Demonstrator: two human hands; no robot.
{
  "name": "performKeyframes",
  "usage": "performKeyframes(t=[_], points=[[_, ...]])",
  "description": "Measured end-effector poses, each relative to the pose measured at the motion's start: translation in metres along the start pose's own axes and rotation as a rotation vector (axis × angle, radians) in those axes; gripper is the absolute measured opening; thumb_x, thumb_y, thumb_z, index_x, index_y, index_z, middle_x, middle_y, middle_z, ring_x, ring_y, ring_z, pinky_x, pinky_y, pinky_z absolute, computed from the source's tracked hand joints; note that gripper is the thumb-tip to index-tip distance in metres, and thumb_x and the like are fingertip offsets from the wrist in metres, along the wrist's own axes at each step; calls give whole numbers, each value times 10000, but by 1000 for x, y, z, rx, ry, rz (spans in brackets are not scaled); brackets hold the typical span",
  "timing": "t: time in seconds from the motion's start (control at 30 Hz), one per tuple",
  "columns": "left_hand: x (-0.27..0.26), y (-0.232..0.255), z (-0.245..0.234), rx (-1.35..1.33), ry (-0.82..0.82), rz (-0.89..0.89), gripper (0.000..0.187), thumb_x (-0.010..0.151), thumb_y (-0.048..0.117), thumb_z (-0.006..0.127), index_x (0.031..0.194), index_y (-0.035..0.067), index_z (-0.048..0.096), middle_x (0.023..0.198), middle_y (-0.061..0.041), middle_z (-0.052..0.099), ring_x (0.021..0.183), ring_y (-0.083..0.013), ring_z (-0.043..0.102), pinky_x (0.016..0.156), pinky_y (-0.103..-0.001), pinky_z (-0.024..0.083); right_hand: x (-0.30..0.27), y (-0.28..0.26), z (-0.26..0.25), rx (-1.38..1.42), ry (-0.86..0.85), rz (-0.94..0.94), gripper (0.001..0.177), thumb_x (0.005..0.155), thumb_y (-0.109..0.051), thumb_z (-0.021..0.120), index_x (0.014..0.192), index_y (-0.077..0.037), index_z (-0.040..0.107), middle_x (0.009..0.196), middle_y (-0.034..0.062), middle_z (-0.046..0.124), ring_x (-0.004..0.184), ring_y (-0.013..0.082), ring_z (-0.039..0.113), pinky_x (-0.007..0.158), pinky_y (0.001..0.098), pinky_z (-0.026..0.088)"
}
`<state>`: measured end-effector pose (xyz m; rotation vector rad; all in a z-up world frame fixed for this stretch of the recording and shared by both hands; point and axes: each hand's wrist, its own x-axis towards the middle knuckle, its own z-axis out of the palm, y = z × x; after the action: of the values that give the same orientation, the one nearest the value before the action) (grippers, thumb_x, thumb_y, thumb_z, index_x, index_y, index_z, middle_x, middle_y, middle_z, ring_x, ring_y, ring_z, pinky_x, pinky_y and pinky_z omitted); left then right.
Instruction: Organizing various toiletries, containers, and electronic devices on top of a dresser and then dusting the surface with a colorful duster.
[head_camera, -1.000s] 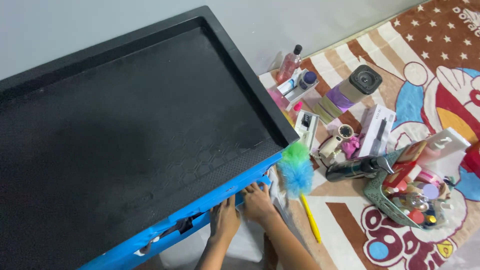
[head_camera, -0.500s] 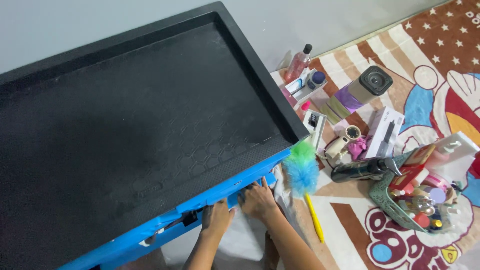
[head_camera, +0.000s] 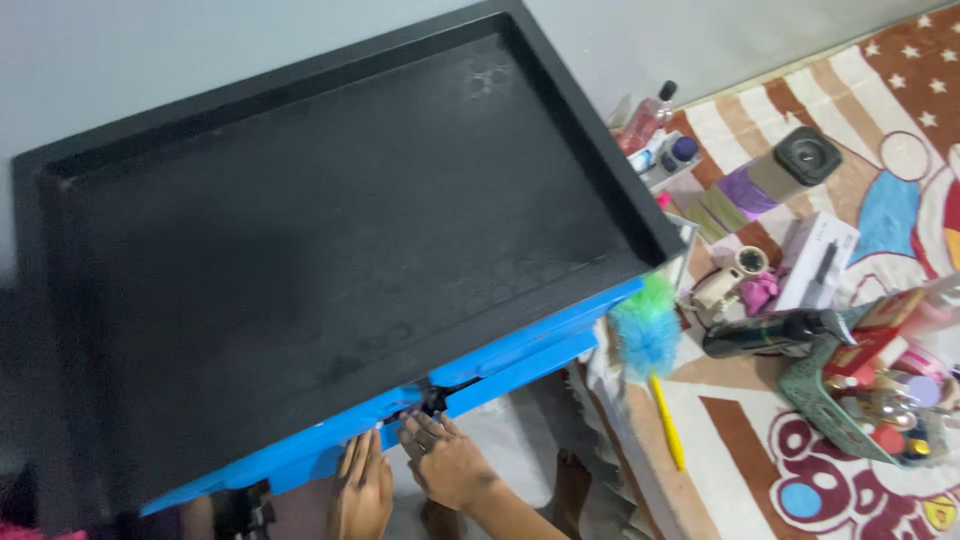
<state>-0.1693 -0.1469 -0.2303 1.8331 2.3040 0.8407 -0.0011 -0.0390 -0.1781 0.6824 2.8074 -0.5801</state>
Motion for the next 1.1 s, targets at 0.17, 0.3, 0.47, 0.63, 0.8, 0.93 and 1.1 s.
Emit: performKeyframes(t=[0.17, 0.3, 0.47, 0.63, 0.8, 0.93, 1.1], points=[[-17, -31, -23, 6, -38, 168, 466, 915, 167, 601, 1309, -81, 574, 1407, -268, 556, 1303, -434, 547, 1046, -498, 471, 46, -13, 38, 50, 343, -26, 583, 978, -346, 544, 1408, 48, 547, 1485, 231, 523, 1413, 398, 431, 1174, 544, 250], [-14, -27, -19, 18, -116, 152, 505, 935, 239, 608, 1317, -89, 568, 1405, -279, 548, 1296, -434, 528, 1063, -496, 444, 63, -8, 48, 66, 231, 33, 558, 991, -352, 560, 1361, 65, 576, 1434, 254, 549, 1376, 410, 456, 1194, 523, 262], [22, 14, -48, 120, -344, -65, 592, 974, 352, 546, 1423, -31, 497, 1450, -206, 517, 1379, -348, 464, 1128, -506, 334, 69, 2, 36, 175, 212, 61, 350, 947, -275, 563, 1123, -4, 697, 1275, 225, 648, 1284, 405, 533, 1156, 527, 325], [31, 28, -36, 227, -353, -160, 709, 924, 421, 569, 1473, -13, 455, 1488, -195, 495, 1387, -335, 419, 1131, -535, 291, 81, 17, 51, 208, 158, 80, 330, 939, -232, 567, 1154, -19, 698, 1222, 222, 676, 1227, 403, 565, 1173, 549, 316], [37, 27, -21, 268, -543, -264, 754, 917, 463, 605, 1484, 1, 422, 1514, -182, 471, 1422, -339, 375, 1183, -514, 253, 64, 21, 50, 139, 240, -51, 431, 824, -216, 632, 1169, 36, 680, 1288, 243, 646, 1306, 404, 520, 1194, 510, 308], [32, 9, -13, 154, -507, -241, 756, 900, 407, 641, 1478, -25, 413, 1515, -221, 468, 1391, -380, 407, 1177, -495, 290, 48, 8, 44, 68, 271, -147, 566, 863, -186, 598, 1352, 94, 556, 1437, 262, 566, 1421, 366, 465, 1233, 503, 236], [4, -38, -15, -195, -413, -127, 654, 934, 219, 583, 1494, -67, 400, 1486, -290, 465, 1375, -444, 429, 1137, -487, 363, 56, -8, 55, 35, 229, -95, 638, 922, -161, 554, 1472, 140, 436, 1544, 309, 445, 1473, 396, 376, 1240, 486, 190]])
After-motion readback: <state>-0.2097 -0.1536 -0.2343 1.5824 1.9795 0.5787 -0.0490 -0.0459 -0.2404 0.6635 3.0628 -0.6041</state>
